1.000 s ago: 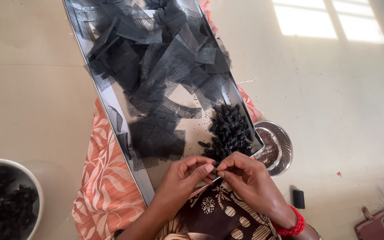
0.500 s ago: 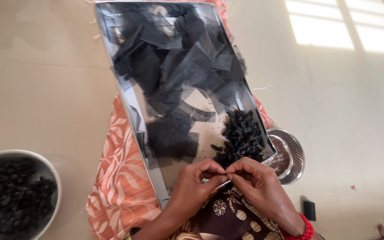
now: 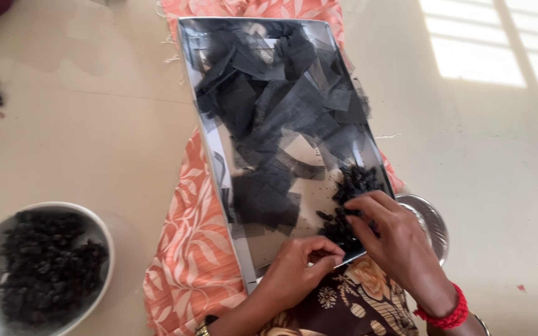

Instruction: Folding small squares of black mesh fabric into decorative flower-like shapes.

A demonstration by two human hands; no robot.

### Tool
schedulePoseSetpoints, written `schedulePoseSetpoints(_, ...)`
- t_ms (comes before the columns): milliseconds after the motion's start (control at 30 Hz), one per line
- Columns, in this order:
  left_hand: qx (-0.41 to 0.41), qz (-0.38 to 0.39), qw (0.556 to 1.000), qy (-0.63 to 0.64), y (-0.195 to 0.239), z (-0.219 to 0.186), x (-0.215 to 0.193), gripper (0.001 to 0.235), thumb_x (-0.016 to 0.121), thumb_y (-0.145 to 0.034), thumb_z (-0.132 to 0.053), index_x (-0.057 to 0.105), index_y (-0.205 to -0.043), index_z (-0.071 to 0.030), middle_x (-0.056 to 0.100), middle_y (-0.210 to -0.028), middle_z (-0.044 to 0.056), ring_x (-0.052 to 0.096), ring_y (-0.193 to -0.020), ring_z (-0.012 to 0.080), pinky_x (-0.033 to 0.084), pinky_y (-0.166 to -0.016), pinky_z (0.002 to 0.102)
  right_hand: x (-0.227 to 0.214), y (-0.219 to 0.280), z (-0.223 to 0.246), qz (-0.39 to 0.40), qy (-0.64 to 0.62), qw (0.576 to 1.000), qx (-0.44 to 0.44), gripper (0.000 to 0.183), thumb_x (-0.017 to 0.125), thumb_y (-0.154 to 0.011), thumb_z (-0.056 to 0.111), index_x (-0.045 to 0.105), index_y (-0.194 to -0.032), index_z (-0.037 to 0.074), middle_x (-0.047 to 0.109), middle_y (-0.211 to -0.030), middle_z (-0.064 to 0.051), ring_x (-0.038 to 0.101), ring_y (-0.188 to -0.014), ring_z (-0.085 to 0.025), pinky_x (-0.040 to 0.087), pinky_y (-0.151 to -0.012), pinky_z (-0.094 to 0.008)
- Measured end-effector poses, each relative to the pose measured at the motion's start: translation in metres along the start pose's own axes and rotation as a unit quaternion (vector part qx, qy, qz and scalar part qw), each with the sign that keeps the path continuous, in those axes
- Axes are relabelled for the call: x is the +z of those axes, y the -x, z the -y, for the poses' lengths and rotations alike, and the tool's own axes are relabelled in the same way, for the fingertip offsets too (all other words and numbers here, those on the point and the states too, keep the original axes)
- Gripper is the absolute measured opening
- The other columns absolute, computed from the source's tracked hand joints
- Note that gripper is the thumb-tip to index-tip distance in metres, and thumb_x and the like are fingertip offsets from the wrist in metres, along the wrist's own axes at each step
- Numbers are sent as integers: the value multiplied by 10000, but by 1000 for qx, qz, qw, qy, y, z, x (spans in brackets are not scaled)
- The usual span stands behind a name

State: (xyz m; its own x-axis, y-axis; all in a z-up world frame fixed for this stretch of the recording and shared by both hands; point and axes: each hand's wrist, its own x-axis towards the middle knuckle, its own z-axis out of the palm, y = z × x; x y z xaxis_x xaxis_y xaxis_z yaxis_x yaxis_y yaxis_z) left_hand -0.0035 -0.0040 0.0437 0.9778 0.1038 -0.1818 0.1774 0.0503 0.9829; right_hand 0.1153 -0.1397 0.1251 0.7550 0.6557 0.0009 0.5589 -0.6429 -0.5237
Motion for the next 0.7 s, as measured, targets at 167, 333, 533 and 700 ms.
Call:
schedulePoseSetpoints(167,16,-13,999,36,-2,27,4,425,720,-868,-135,592,-1244,12,695,-1069,100,672,-951,152,547,-816,326,32,-31,45,43,-136,983,-119,250,738,-867,139,721,-1098,46,759,-1038,-100,768,-791,-210,606,-640,-303)
schedulePoseSetpoints(333,68,-11,995,71,-7,72,10,469,756,-895,-151,577,-1289,30,691,-1250,150,655,-1154,202,531,-957,350,66,-58,86,114,-190,957,-185,421,784,-889,192,629,-1221,-15,763,-1068,-153,750,-889,-254,593,-700,-326)
schedulePoseSetpoints(533,14,-14,994,106,-10,82,10,493,730,-830,-86,546,-1275,16,675,-1223,120,658,-1142,182,546,-920,339,87,-73,95,190,-233,948,-104,410,790,-860,199,572,-1135,-13,777,-916,-168,771,-823,-218,589,-685,-311)
schedulePoseSetpoints(700,29,-8,993,114,-5,54,5,438,714,-867,-44,558,-1267,41,693,-1200,111,660,-1118,173,539,-924,322,83,-70,74,224,-353,909,6,252,697,-896,47,608,-1124,-12,772,-857,-86,717,-759,-104,592,-662,-265)
